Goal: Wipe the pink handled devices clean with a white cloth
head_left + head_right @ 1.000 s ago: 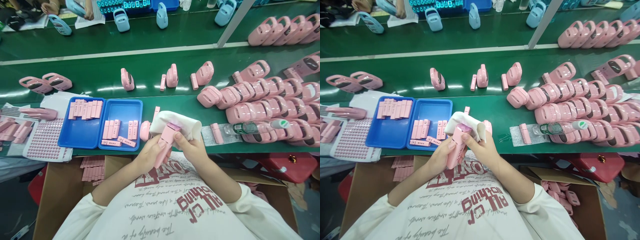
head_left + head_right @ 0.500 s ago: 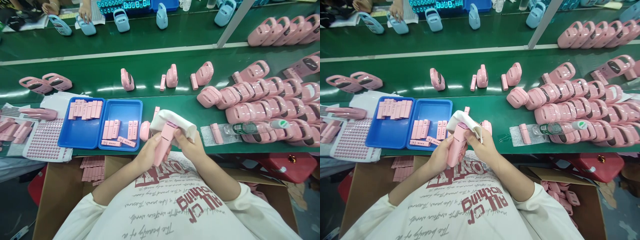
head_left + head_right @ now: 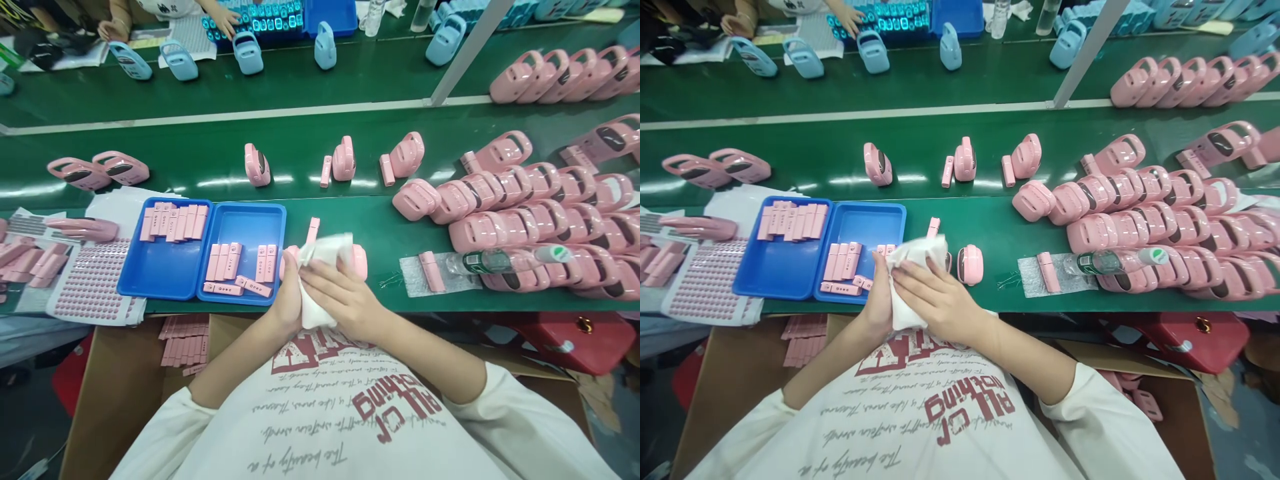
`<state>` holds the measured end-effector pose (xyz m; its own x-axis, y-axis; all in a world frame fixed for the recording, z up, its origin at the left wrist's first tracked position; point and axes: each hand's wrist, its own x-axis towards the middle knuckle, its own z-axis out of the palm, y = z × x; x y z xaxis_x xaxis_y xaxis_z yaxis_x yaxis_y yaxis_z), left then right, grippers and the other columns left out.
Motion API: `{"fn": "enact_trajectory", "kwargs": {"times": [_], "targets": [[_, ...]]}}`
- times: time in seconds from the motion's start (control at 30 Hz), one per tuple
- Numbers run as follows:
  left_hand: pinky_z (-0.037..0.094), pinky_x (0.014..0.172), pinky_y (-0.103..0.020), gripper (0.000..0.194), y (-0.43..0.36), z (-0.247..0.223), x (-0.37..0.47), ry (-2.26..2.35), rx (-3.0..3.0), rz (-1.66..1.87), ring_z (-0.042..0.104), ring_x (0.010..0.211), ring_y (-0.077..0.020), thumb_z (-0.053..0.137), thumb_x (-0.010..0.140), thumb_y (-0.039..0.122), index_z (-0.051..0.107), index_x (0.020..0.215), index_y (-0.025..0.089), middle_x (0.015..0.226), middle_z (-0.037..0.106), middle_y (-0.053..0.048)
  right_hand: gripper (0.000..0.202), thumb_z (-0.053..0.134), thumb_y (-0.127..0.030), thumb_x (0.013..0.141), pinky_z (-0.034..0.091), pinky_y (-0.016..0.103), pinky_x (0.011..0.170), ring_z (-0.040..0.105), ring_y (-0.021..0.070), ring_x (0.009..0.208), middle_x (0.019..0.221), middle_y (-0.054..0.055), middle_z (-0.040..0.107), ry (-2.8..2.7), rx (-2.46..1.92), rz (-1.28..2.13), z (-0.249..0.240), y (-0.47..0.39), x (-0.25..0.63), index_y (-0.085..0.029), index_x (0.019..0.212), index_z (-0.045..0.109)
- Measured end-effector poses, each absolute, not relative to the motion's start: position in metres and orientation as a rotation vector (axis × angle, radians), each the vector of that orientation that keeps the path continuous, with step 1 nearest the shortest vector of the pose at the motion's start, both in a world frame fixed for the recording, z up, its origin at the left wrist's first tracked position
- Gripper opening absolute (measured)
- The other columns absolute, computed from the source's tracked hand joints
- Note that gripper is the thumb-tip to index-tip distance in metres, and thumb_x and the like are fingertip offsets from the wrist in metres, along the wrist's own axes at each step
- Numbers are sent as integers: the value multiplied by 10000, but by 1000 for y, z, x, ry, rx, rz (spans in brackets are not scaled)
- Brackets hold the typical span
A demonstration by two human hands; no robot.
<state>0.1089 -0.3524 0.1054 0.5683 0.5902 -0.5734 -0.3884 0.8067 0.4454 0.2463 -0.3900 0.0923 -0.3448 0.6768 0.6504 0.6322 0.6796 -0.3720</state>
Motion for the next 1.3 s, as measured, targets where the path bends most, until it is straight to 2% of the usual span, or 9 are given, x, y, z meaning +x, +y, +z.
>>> {"fn": "enact_trajectory", "kwargs": {"times": [0.13,0.23,0.47,0.6,0.7,0.8,0.93,1.13,1.3], "targets": [[432,421,-225,822,-355,109,112,759,369,486,528,457,-118,186,820,780,577,1110,118,682,571,-39,306,424,-237,923,348,416,1138,503,174,1249,1191,96,613,-2107,-1031,79,85,-371,269,-105,1151,579],[342,317,-235,887,-358,110,113,726,445,407,457,356,-125,164,747,843,554,1123,142,632,538,-16,324,428,-256,922,403,394,1086,456,191,1298,1222,117,591,-2022,-1138,127,84,-365,275,-99,1166,571],[451,463,-244,819,-352,105,117,749,194,564,556,496,-151,107,881,706,557,1137,73,632,567,-63,339,393,-252,936,294,384,1160,494,160,1257,1197,92,611,-2128,-876,226,75,-388,254,-104,1185,569],[313,300,-227,788,-353,103,119,668,251,381,432,342,-112,141,813,787,565,877,125,599,506,-24,430,307,-365,970,428,344,1056,563,173,1174,1189,104,613,-1694,-1159,433,67,-371,269,-118,1185,586],[315,302,-200,566,-350,102,121,725,244,393,432,350,-88,301,898,642,550,845,137,630,511,-9,564,203,-460,975,465,347,1017,560,191,1179,1237,116,582,-1390,-1361,588,68,-365,270,-117,1256,552],[385,371,-185,335,-343,100,123,879,187,553,495,418,-92,427,939,406,560,820,122,597,527,-9,539,291,-455,962,360,368,1126,396,197,1348,1327,129,512,-1671,-1144,500,70,-377,255,-107,1319,495],[404,416,-172,367,-336,94,120,904,-4,515,455,402,-68,431,944,368,548,723,99,524,501,-9,427,428,-370,935,238,413,1188,348,191,1378,1292,112,545,-2018,-837,348,66,-394,244,-126,1270,531],[331,356,-160,393,-334,90,115,744,204,577,471,448,-71,580,843,483,619,944,105,646,536,-10,559,369,-538,920,532,356,893,621,221,1058,1149,121,626,-1031,-1357,809,58,-376,272,-113,1207,592],[449,486,-188,483,-333,89,116,776,347,653,535,550,-91,708,731,496,626,995,100,668,551,-13,693,439,-626,853,530,316,896,584,195,1106,1200,72,600,-549,-1337,1004,67,-366,270,-197,1397,421]]}}
